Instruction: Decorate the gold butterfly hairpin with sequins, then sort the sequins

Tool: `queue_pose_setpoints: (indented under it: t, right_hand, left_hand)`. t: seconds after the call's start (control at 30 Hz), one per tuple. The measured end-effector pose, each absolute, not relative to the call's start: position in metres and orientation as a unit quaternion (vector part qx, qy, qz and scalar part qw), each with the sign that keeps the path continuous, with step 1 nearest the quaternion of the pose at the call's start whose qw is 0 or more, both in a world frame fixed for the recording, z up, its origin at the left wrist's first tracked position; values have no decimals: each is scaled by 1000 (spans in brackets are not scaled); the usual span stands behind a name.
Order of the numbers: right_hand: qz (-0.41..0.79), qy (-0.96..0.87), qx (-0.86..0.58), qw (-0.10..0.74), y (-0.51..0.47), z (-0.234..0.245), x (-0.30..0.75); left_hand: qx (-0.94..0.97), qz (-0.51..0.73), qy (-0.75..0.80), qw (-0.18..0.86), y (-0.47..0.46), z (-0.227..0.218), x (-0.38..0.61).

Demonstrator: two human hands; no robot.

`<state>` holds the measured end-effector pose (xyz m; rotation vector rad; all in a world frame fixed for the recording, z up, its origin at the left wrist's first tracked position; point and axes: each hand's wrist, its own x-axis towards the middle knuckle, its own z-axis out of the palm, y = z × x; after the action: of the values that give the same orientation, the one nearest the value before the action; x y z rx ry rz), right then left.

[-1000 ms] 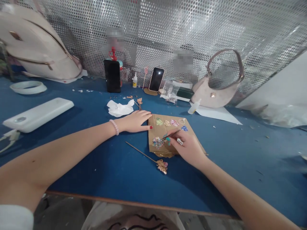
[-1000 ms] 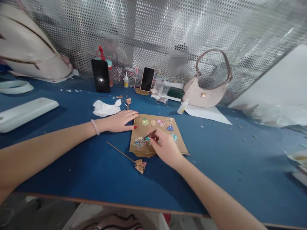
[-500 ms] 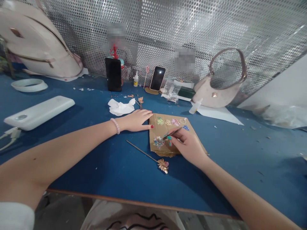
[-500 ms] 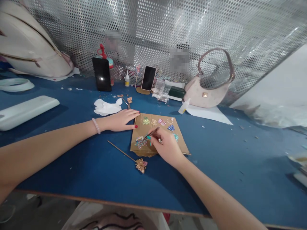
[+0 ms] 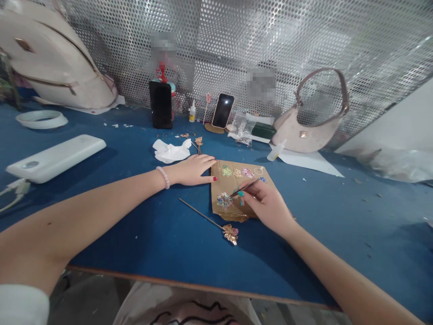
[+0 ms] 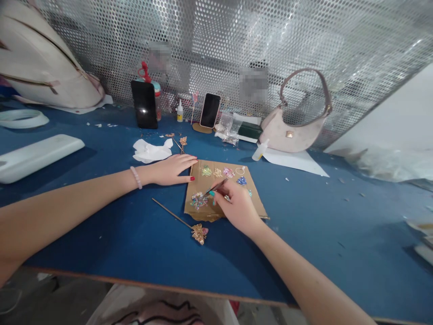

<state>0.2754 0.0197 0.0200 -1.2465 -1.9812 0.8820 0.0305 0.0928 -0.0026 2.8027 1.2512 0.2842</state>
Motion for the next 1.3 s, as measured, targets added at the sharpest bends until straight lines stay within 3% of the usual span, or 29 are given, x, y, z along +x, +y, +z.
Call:
queue_pose_setpoints:
  t: [1.3]
  right_hand:
    - [321,-754,-476,319,19,17,274]
  left_hand:
    - [910,94,402,20,94,-4,31]
